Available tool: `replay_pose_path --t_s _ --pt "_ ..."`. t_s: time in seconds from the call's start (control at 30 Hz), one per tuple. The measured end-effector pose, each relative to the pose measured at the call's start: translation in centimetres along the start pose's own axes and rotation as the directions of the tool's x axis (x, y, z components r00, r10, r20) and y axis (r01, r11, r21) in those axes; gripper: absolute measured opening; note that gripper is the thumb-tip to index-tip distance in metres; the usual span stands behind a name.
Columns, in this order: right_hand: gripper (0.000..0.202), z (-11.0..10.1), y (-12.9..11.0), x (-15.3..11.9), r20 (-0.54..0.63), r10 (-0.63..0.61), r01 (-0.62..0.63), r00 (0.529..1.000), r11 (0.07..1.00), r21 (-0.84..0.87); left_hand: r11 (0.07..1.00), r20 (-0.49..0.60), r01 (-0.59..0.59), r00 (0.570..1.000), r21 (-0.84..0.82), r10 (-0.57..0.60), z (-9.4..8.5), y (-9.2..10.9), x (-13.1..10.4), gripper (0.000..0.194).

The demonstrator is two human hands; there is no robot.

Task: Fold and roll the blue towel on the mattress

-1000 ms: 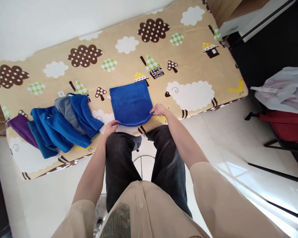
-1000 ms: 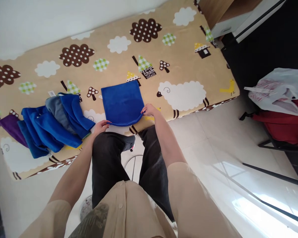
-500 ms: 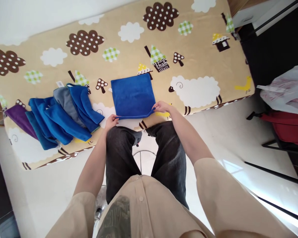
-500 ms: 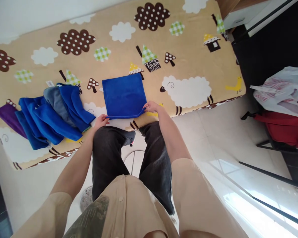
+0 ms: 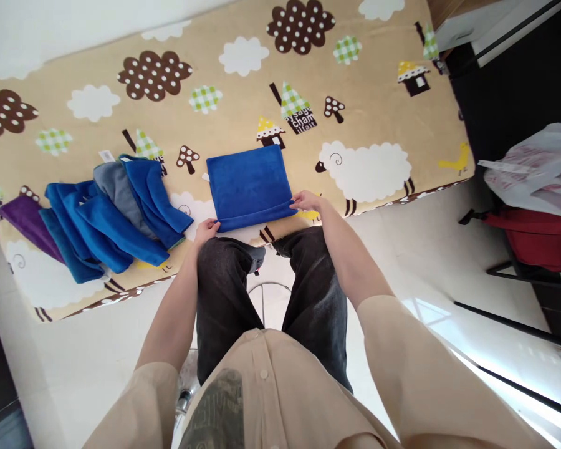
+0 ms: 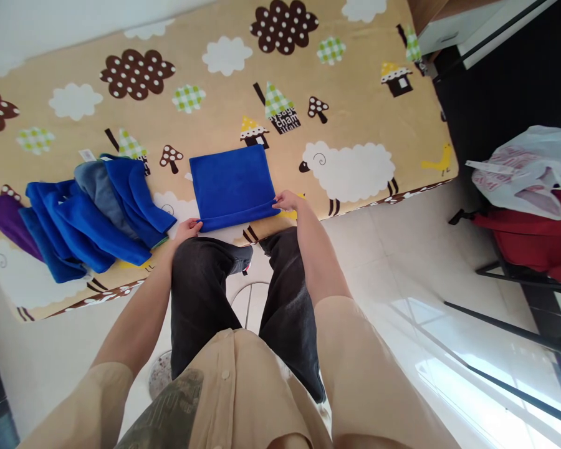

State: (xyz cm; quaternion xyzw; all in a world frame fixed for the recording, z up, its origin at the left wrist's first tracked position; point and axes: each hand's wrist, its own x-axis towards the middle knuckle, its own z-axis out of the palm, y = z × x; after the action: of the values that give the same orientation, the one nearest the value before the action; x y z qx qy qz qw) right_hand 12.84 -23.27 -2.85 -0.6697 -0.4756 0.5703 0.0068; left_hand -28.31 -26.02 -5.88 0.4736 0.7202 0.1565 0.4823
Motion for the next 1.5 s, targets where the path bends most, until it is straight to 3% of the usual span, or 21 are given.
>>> replay_pose_path --t_s 0.13,0.33,0.63,0.83,1.1,1.33,1.5 --pt "0.032 0.3 0.4 0.8 -0.006 0.022 -0.022 1.000 0.998 -0.053 1.000 0.023 0.019 1.000 0.015 -0.020 0.3 0.3 -0.2 0.028" --pt "0.048 0.6 1.2 2.3 -0.020 0.025 -0.027 0.999 0.994 -0.105 1.000 0.022 -0.003 1.000 0.003 0.003 0.7 -0.6 0.2 0.027" --pt "0.049 0.3 0.3 1.8 -0.018 0.073 -0.074 0.997 0.994 -0.084 0.997 -0.064 0.014 0.998 0.080 -0.009 0.6 -1.7 0.8 0.026" --pt "0.050 0.6 -0.1 1.4 0.059 0.166 -0.163 0.984 0.985 -0.055 0.982 -0.109 0.075 0.992 0.173 -0.057 0.3 -2.0 0.4 0.021" --pt "0.047 0.4 -0.1 1.5 0.083 0.139 -0.126 0.987 0.981 -0.144 0.972 -0.053 -0.131 0.988 0.193 0.143 0.2 -1.2 0.3 0.019" --pt "0.044 0.3 0.0 1.0 0.095 0.113 -0.105 0.989 0.991 -0.087 0.953 -0.095 -0.091 0.988 0.288 0.123 0.2 -0.5 -0.2 0.018" --pt "0.052 0.2 0.3 1.6 0.070 0.111 -0.101 0.991 0.986 -0.135 0.941 -0.088 -0.105 0.986 0.321 0.140 0.1 -0.3 -0.4 0.019"
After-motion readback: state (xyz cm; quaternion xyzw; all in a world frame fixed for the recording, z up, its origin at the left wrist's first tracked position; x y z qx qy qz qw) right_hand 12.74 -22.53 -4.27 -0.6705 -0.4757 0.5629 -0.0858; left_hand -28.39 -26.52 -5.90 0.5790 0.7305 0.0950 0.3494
